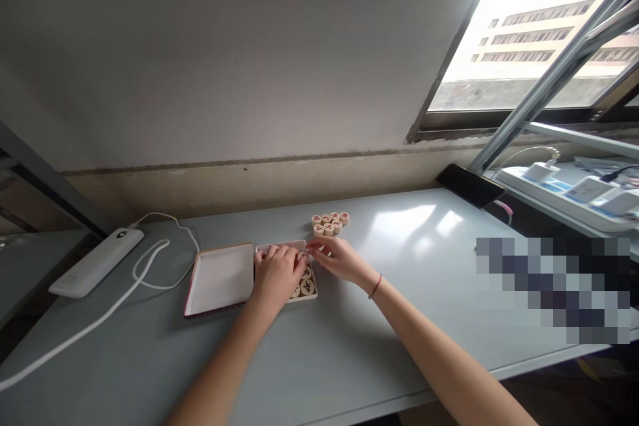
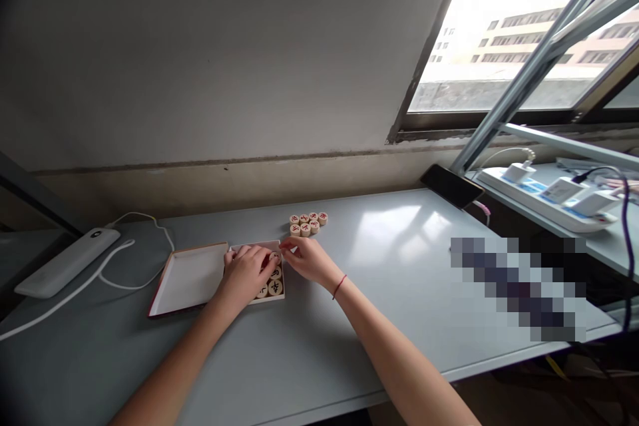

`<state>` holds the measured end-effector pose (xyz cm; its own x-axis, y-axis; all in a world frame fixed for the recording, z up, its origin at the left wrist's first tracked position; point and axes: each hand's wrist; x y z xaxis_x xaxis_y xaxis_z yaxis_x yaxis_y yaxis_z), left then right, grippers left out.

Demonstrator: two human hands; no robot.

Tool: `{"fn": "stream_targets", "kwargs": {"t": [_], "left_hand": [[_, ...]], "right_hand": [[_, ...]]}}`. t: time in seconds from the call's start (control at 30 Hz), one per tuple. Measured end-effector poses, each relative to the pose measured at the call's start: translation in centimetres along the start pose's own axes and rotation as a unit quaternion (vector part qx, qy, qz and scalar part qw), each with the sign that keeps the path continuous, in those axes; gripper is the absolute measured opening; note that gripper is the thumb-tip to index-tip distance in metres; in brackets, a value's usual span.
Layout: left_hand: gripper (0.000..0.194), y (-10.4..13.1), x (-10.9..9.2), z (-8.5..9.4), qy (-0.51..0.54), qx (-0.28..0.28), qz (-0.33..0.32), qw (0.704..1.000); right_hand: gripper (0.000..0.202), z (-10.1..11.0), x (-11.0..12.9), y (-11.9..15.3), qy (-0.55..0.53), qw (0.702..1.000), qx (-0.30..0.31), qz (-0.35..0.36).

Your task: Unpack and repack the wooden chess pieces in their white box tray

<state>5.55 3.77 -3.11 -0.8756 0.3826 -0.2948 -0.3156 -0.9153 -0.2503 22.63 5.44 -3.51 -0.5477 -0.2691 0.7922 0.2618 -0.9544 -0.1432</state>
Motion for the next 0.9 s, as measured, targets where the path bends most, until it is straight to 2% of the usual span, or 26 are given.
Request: {"fn": "stream_targets", "kwargs": {"t": [0.1,0.17,0.3,0.37,0.4,0.47,0.53,0.6,0.67,0.73,0.8,0.9], "left_hand": [[0.018,-0.1,-0.2,0.3,0.04,-0.002,0.006,0.999],[0.014,-0.2,-0.2,0.5,0.078,-0.028,0.005,0.997],[0.014,-0.3,-0.2,1.0,0.22,-0.056,-0.013,0.974],[0.017,-0.3,-0.1,1.2,0.273,-0.066,-0.009,0.96],[0.017,-0.3,-0.1,1.2,0.289,-0.077,0.0,0.954],[0.018,-0.3,0.0,1.2,0.315,-0.099,0.021,0.944],[0.019,-0.4,0.3,1.0,0.348,-0.107,0.045,0.93],[0.021,-0.5,0.6,0.8,0.379,-0.103,0.063,0.918],[0.021,-0.5,0.9,0.5,0.392,-0.1,0.067,0.912],[0.019,-0.6,1.1,0.3,0.395,-0.104,0.061,0.911],[0.019,-0.6,1.2,0.1,0.391,-0.107,0.055,0.912],[0.023,-0.5,1.1,0.1,0.38,-0.099,0.05,0.918]], "right_hand": [[0.02,0.5,0.1,0.0,0.002,1.0,-0.003,0.006],[0.022,0.7,0.4,0.1,-0.021,0.999,0.009,0.023],[0.022,0.9,1.2,0.3,-0.136,0.987,0.072,0.042],[0.025,1.1,1.2,0.2,-0.178,0.98,0.077,0.038],[0.028,1.4,1.0,0.1,-0.19,0.979,0.06,0.031],[0.036,2.5,0.2,-0.3,-0.197,0.98,-0.011,0.002],[0.045,4.0,-1.1,-0.5,-0.182,0.976,-0.107,-0.054],[0.049,5.5,-2.6,-0.5,-0.144,0.966,-0.173,-0.124],[0.045,6.5,-4.0,-0.4,-0.104,0.961,-0.182,-0.181],[0.039,7.0,-5.0,-0.3,-0.072,0.962,-0.156,-0.213],[0.034,7.0,-5.5,-0.3,-0.033,0.964,-0.134,-0.226],[0.028,6.6,-4.9,-0.3,0.047,0.959,-0.162,-0.227]]}}
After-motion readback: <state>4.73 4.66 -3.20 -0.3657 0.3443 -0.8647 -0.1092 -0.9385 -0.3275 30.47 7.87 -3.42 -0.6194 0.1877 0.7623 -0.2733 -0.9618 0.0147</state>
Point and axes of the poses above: each hand's wrist, its own y-axis away from the middle knuckle, its own z-axis out of the back of the hand, x = y × z, and after that the axes turned 2 degrees about y, right-handed
